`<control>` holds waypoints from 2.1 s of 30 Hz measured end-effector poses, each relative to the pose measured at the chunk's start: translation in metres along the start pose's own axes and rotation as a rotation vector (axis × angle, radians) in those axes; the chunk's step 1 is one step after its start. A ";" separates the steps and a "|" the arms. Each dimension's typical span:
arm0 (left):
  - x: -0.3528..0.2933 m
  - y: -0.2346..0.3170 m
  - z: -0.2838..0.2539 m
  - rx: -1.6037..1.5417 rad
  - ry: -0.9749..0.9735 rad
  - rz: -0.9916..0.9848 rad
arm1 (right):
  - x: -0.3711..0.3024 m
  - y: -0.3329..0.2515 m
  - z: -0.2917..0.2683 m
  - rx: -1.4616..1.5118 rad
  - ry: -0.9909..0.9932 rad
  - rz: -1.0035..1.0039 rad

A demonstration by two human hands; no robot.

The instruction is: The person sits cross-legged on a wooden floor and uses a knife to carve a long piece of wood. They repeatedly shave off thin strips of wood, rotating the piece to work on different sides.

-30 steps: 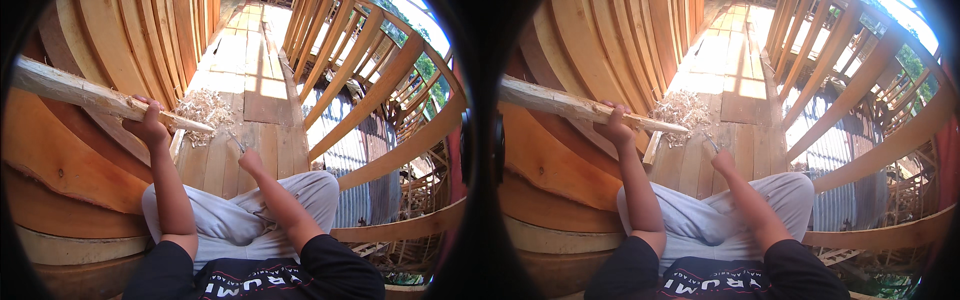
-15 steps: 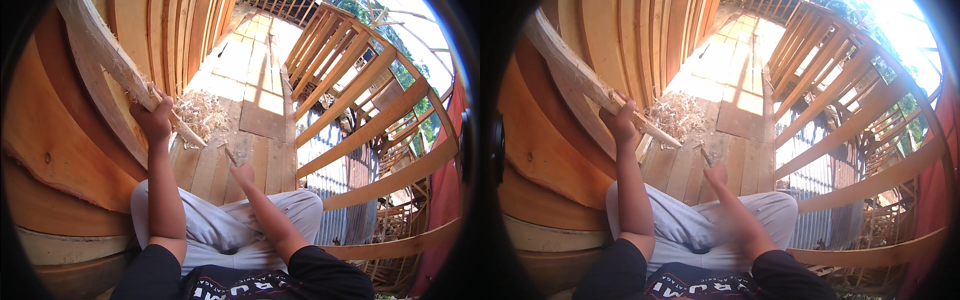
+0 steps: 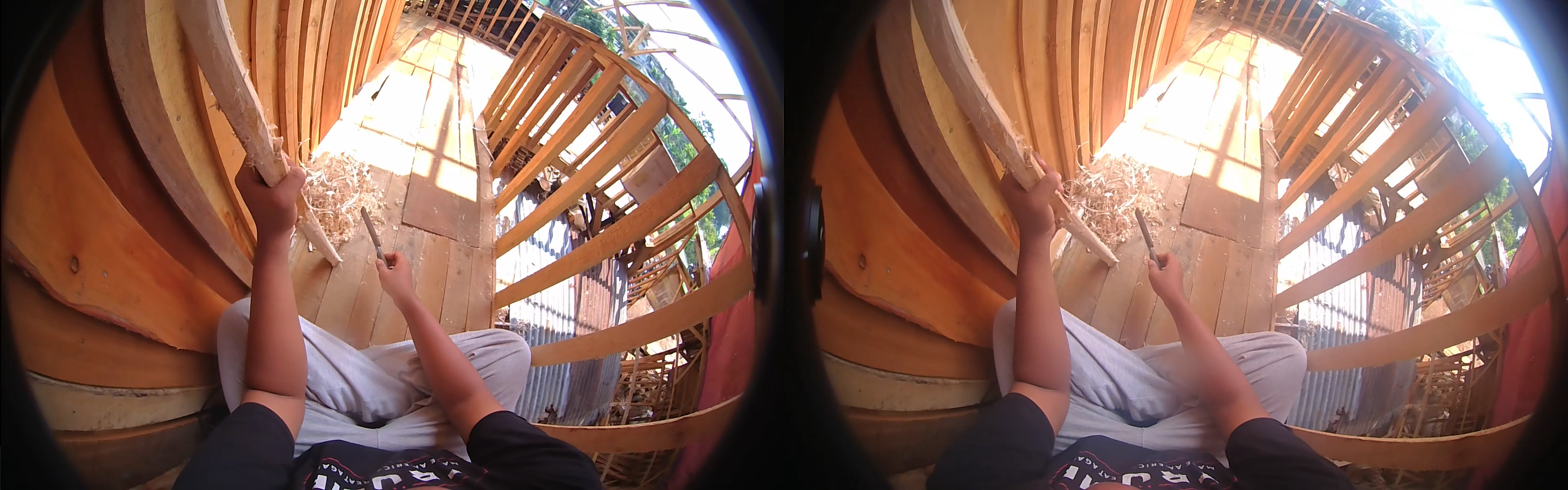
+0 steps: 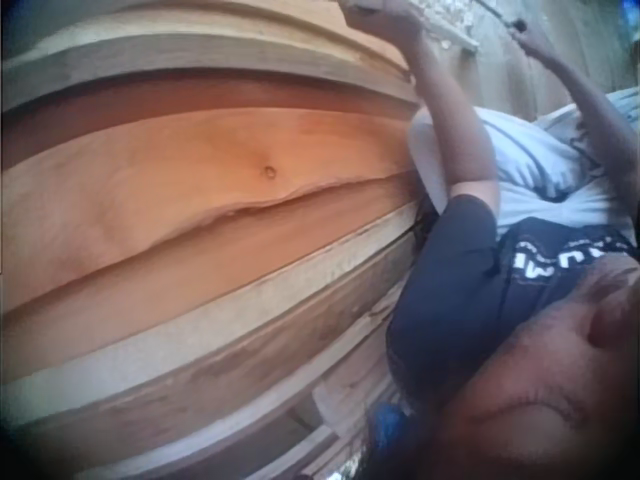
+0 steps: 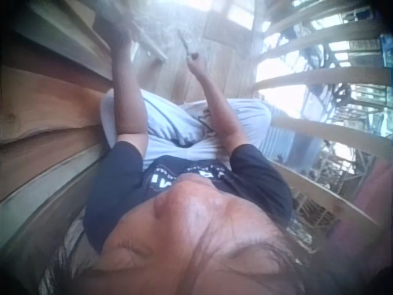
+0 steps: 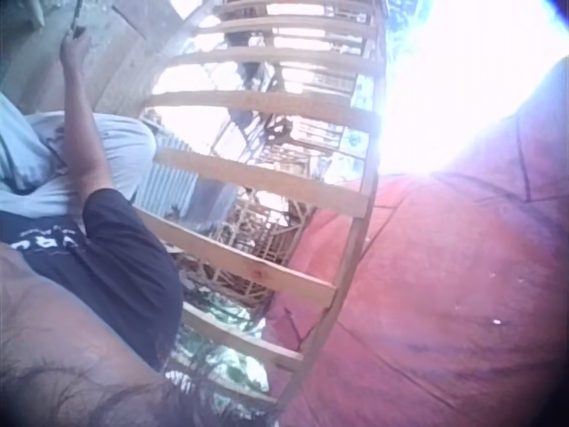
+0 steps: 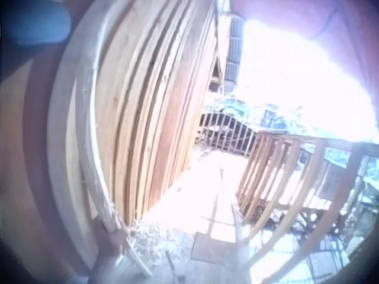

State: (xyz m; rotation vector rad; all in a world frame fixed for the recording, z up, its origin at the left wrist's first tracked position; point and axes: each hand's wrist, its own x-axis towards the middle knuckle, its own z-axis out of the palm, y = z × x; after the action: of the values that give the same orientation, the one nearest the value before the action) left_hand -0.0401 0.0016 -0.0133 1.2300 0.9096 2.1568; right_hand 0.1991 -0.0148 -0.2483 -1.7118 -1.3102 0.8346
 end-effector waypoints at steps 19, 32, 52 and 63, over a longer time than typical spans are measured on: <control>-0.028 -0.015 0.013 -0.287 -0.169 -0.081 | -0.055 -0.016 -0.025 -0.237 0.117 0.005; -0.047 -0.029 0.031 -0.153 -0.222 -0.037 | -0.042 -0.060 -0.089 -0.166 -0.310 0.172; -0.076 -0.028 0.086 -0.157 0.064 -0.084 | -0.023 -0.075 -0.095 0.043 -0.203 0.045; -0.076 -0.019 0.107 0.031 0.303 -0.139 | -0.010 -0.071 -0.087 0.022 -0.407 0.259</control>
State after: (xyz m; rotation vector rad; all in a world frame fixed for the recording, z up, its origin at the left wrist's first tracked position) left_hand 0.0910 -0.0056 -0.0289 0.8373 1.1202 2.2583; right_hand 0.2413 -0.0320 -0.1447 -1.7769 -1.3454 1.4003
